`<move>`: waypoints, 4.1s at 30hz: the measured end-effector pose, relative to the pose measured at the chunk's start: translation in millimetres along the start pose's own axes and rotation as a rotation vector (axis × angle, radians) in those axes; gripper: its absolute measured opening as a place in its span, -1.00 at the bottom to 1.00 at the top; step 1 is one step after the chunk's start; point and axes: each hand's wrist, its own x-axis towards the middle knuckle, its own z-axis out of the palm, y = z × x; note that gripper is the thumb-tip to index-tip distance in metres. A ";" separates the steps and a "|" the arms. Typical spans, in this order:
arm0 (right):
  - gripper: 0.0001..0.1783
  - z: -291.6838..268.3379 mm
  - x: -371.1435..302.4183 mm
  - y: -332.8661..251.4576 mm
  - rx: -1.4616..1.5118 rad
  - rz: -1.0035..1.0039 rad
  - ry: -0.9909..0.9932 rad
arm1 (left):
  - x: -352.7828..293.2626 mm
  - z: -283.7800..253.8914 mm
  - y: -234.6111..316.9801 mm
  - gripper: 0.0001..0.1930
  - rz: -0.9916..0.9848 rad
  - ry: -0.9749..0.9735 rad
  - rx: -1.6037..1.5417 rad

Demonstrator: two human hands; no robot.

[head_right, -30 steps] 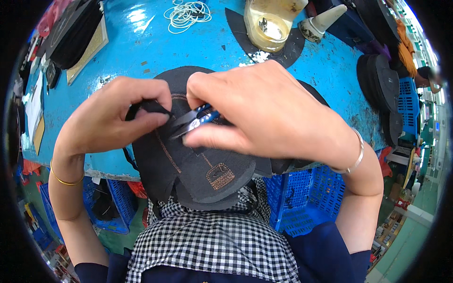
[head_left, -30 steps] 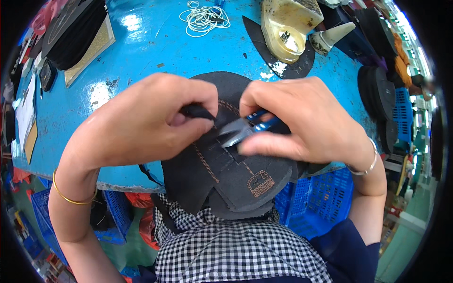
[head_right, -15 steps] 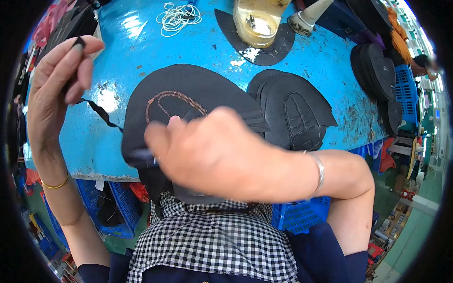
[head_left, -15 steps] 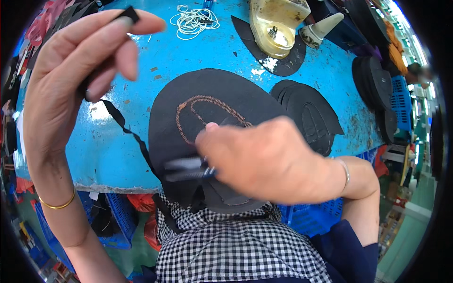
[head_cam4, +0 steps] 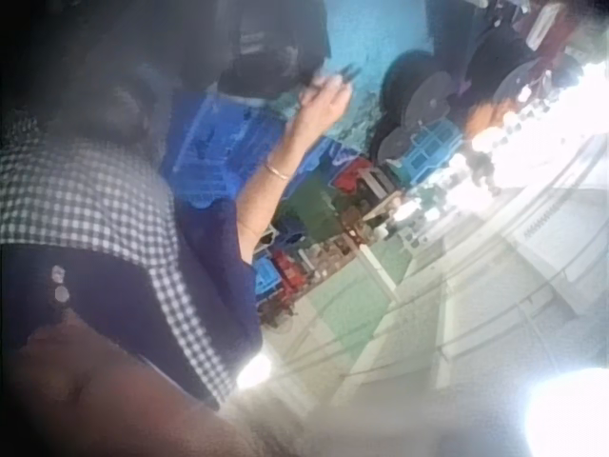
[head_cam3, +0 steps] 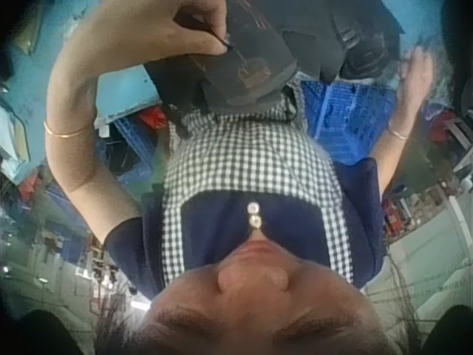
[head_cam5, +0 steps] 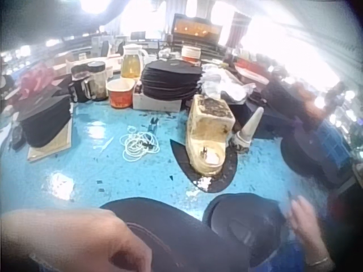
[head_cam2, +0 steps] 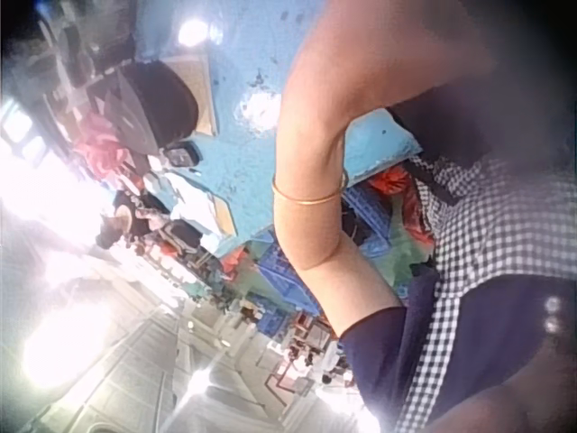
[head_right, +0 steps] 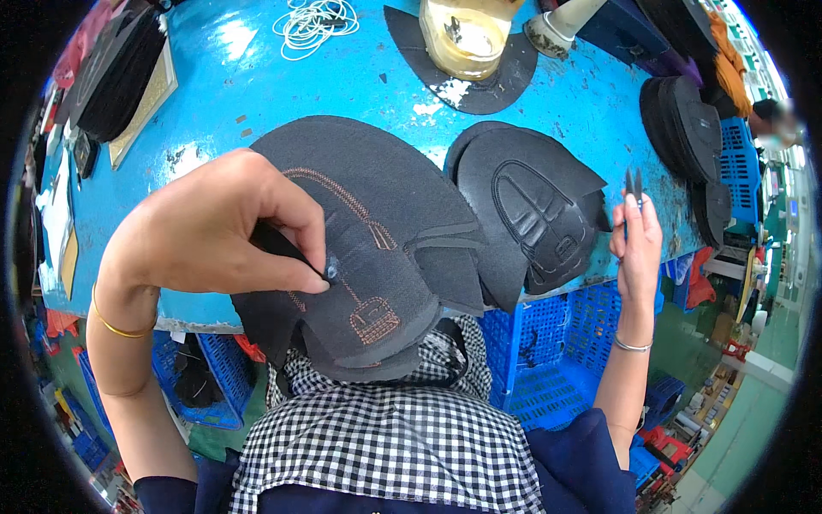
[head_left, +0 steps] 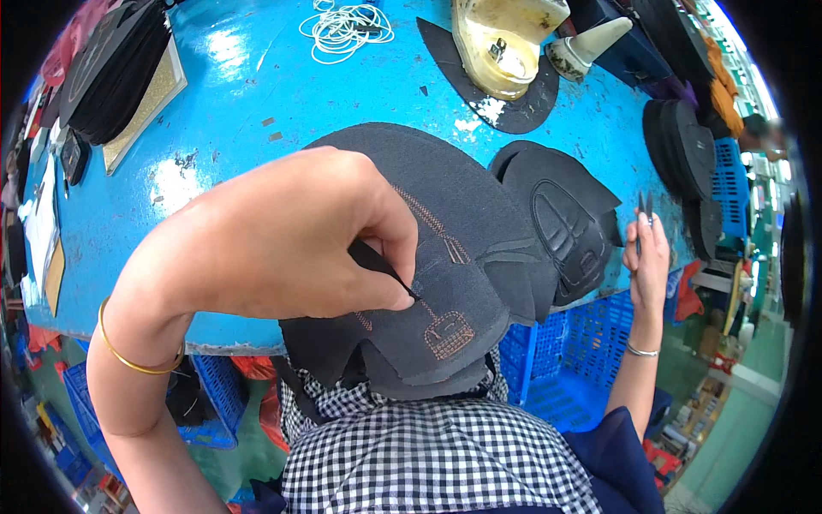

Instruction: The person stitches and trims shoe upper components and black fabric strips with thread, using scissors and nippers at a workbench.

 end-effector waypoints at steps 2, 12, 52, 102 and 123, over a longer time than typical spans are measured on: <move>-0.77 3.4 0.1 -9.9 0.028 -0.022 -0.026 | 4.5 3.2 -2.2 -0.87 0.020 0.001 0.012; -0.79 152.9 -14.3 -104.5 -0.309 -1.069 -1.030 | 10.9 8.5 -1.8 -0.80 -0.076 0.060 0.131; -0.66 200.5 -56.6 -149.6 -0.829 -1.381 -0.898 | -37.2 -14.9 -31.4 -0.87 -0.002 0.519 -0.123; -0.78 187.9 -7.5 -117.6 -0.611 -1.133 -1.063 | 8.2 -10.1 -10.3 -0.88 -0.027 0.147 0.272; -0.82 201.8 -19.6 -140.5 -0.656 -1.029 -0.929 | -11.7 -12.1 -32.3 -0.89 0.075 0.246 0.144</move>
